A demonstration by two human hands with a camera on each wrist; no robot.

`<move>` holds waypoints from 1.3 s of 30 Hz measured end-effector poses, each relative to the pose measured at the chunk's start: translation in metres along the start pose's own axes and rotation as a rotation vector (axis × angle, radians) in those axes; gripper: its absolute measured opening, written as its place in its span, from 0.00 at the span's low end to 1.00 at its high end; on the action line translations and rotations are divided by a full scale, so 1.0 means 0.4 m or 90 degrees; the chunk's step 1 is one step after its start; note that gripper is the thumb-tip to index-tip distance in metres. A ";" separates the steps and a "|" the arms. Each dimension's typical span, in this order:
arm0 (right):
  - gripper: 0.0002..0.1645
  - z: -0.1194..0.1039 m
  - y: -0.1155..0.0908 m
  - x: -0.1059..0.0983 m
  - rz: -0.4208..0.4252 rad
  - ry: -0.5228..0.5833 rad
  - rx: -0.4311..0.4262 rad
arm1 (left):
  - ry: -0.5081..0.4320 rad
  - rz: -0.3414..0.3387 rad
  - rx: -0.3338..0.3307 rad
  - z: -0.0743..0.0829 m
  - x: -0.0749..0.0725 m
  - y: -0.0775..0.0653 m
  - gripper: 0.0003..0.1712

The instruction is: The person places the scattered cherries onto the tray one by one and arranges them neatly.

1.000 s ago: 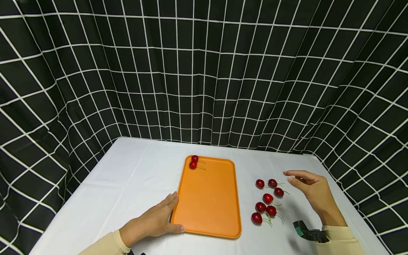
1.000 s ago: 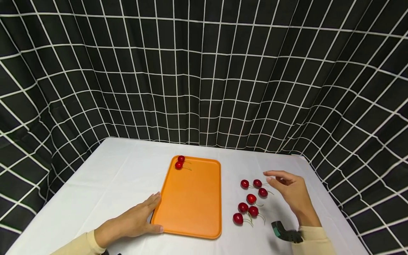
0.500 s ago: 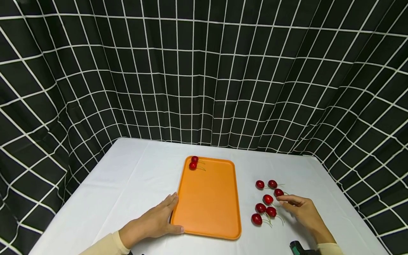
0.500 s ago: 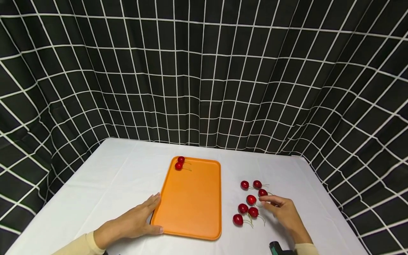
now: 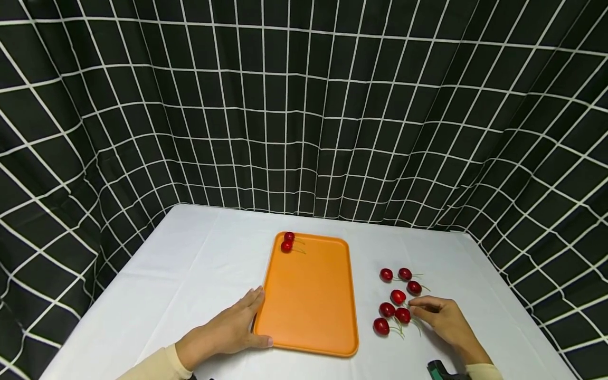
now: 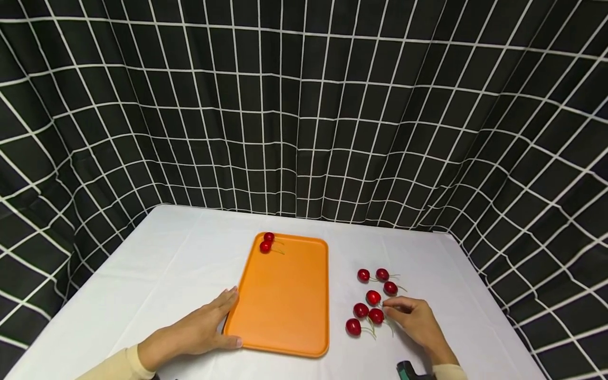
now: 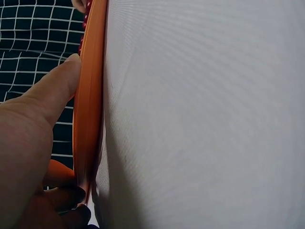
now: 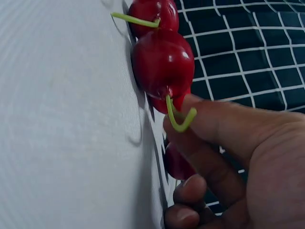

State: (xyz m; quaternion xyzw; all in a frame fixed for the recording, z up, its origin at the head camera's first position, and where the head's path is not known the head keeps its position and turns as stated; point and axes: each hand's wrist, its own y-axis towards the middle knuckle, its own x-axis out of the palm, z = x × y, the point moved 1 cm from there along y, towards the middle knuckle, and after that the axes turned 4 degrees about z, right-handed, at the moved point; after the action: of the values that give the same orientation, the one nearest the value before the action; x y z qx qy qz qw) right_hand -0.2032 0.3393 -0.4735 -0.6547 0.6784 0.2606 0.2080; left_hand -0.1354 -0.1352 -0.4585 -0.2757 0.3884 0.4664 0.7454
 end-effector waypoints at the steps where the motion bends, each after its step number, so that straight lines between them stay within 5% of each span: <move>1: 0.10 0.000 0.000 0.002 -0.001 0.000 -0.006 | 0.001 0.000 0.000 0.000 0.000 -0.001 0.65; 10: 0.05 -0.020 0.002 0.013 0.040 -0.064 -0.074 | 0.002 0.002 -0.005 0.001 -0.002 -0.003 0.64; 16: 0.03 -0.027 0.008 0.013 0.046 -0.107 -0.071 | 0.006 0.005 -0.002 0.000 -0.001 -0.002 0.65; 23: 0.04 -0.053 0.008 -0.026 0.058 -0.055 -0.081 | 0.009 -0.002 -0.004 0.000 0.003 0.000 0.64; 39: 0.08 -0.255 0.046 -0.108 0.118 -0.036 -0.187 | 0.021 0.003 0.017 0.001 0.000 -0.005 0.64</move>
State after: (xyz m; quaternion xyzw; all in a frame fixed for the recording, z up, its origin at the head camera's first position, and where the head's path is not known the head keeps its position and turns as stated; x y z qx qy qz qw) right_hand -0.2130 0.3093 -0.3657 -0.6053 0.6841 0.3935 0.1041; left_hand -0.1335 -0.1357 -0.4580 -0.2727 0.4073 0.4583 0.7414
